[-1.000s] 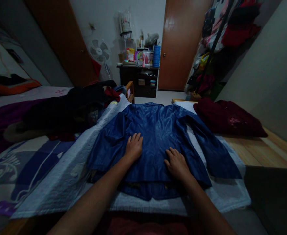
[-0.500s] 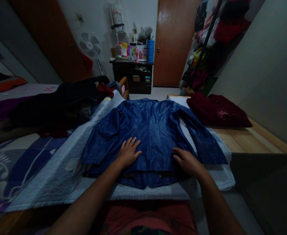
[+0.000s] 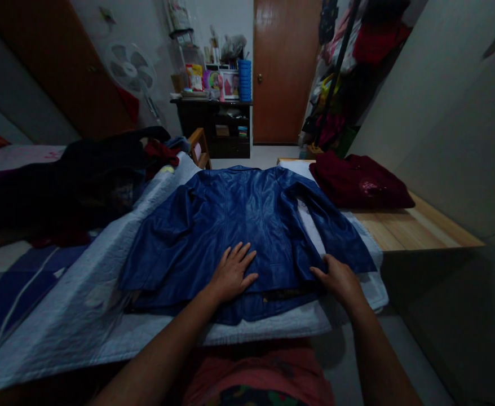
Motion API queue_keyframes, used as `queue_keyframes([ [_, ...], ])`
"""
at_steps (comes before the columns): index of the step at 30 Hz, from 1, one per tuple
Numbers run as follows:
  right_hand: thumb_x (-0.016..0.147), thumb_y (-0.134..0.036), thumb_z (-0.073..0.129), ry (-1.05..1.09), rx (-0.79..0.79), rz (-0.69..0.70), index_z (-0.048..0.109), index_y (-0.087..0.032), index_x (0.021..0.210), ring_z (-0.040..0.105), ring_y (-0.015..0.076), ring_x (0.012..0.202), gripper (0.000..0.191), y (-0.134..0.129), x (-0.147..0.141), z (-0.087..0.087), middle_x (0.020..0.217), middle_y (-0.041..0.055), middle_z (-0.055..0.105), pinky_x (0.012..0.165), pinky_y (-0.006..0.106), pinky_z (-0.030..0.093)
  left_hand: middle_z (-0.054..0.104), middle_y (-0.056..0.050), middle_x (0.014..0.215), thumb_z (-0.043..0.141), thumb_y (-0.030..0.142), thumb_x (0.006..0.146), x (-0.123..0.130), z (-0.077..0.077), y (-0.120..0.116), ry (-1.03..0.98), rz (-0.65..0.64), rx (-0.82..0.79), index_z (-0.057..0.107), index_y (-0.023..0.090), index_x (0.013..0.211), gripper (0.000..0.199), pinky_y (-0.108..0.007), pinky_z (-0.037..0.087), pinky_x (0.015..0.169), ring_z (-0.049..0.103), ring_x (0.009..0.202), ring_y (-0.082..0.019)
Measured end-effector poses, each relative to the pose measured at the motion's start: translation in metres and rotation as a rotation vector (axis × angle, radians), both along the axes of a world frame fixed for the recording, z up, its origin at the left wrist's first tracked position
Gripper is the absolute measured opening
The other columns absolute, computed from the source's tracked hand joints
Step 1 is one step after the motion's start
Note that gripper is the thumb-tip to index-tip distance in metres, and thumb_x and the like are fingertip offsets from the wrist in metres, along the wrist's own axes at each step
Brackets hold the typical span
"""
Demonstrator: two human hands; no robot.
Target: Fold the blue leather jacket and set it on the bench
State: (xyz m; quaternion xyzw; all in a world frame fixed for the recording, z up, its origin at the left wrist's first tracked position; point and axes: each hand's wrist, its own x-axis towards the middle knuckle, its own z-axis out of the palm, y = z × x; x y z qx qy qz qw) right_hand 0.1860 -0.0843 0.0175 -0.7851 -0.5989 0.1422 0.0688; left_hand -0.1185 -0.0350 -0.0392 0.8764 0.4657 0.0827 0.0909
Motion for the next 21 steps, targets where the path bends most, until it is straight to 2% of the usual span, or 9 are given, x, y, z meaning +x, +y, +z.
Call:
queue_keyframes([
  [2,0.085,-0.037,0.057,0.068,0.047,0.049,0.062,-0.020,0.090,0.066,0.0223,0.081,0.019,0.000,0.009,0.000,0.086,0.0079,0.071,0.067,0.027,0.039,0.029,-0.007,0.158,0.048,0.053,0.091,-0.001,0.000,0.000,0.004,-0.004,0.013,0.039,0.027,0.146,0.062,-0.054,0.017,0.117,0.021,0.146,-0.029],
  [5,0.086,-0.033,0.050,0.199,0.108,0.081,0.064,-0.019,0.086,0.066,0.0216,0.082,0.020,0.001,0.028,0.002,0.087,0.0073,0.071,0.071,0.028,0.042,0.029,-0.006,0.158,0.048,0.053,0.091,-0.003,0.003,0.000,0.019,-0.020,0.008,0.039,0.027,0.147,0.062,-0.053,0.017,0.117,0.021,0.146,-0.029],
  [10,0.082,-0.024,0.048,0.372,0.116,0.066,0.066,-0.018,0.102,0.065,0.0214,0.097,0.027,0.002,0.043,0.000,0.104,0.0091,0.071,0.085,0.030,0.045,0.028,-0.006,0.159,0.047,0.055,0.091,-0.007,0.005,0.002,0.039,-0.058,-0.003,0.038,0.027,0.147,0.063,-0.053,0.019,0.116,0.021,0.146,-0.030],
  [12,0.082,-0.027,0.049,0.372,0.115,0.049,0.064,-0.018,0.103,0.066,0.0206,0.093,0.027,0.000,0.041,0.001,0.099,0.0075,0.071,0.081,0.029,0.045,0.028,-0.006,0.158,0.046,0.055,0.091,-0.008,0.005,0.002,0.041,-0.063,0.006,0.038,0.027,0.147,0.063,-0.052,0.019,0.116,0.021,0.146,-0.030],
  [14,0.084,-0.036,0.051,0.305,0.080,0.006,0.064,-0.019,0.092,0.065,0.0202,0.080,0.023,-0.001,0.035,0.003,0.086,0.0057,0.071,0.070,0.028,0.044,0.028,-0.006,0.159,0.046,0.054,0.091,-0.007,0.005,0.001,0.043,-0.060,0.017,0.038,0.027,0.148,0.063,-0.052,0.019,0.116,0.021,0.146,-0.029],
  [18,0.083,-0.057,0.052,0.147,-0.040,-0.019,0.054,-0.022,0.066,0.060,0.0189,0.062,0.040,-0.003,0.024,0.009,0.064,0.0031,0.063,0.056,0.027,0.034,0.028,-0.006,0.159,0.047,0.054,0.091,-0.006,0.006,0.000,0.051,-0.053,0.015,0.037,0.028,0.147,0.063,-0.051,0.018,0.116,0.020,0.146,-0.029],
  [21,0.081,-0.049,0.058,0.134,-0.046,0.061,0.049,-0.022,0.062,0.057,0.0169,0.060,0.034,-0.005,0.025,0.010,0.063,0.0015,0.061,0.055,0.026,0.031,0.028,-0.006,0.159,0.048,0.053,0.091,-0.006,0.006,0.000,0.055,-0.051,0.009,0.037,0.027,0.147,0.063,-0.052,0.018,0.117,0.020,0.146,-0.029],
])
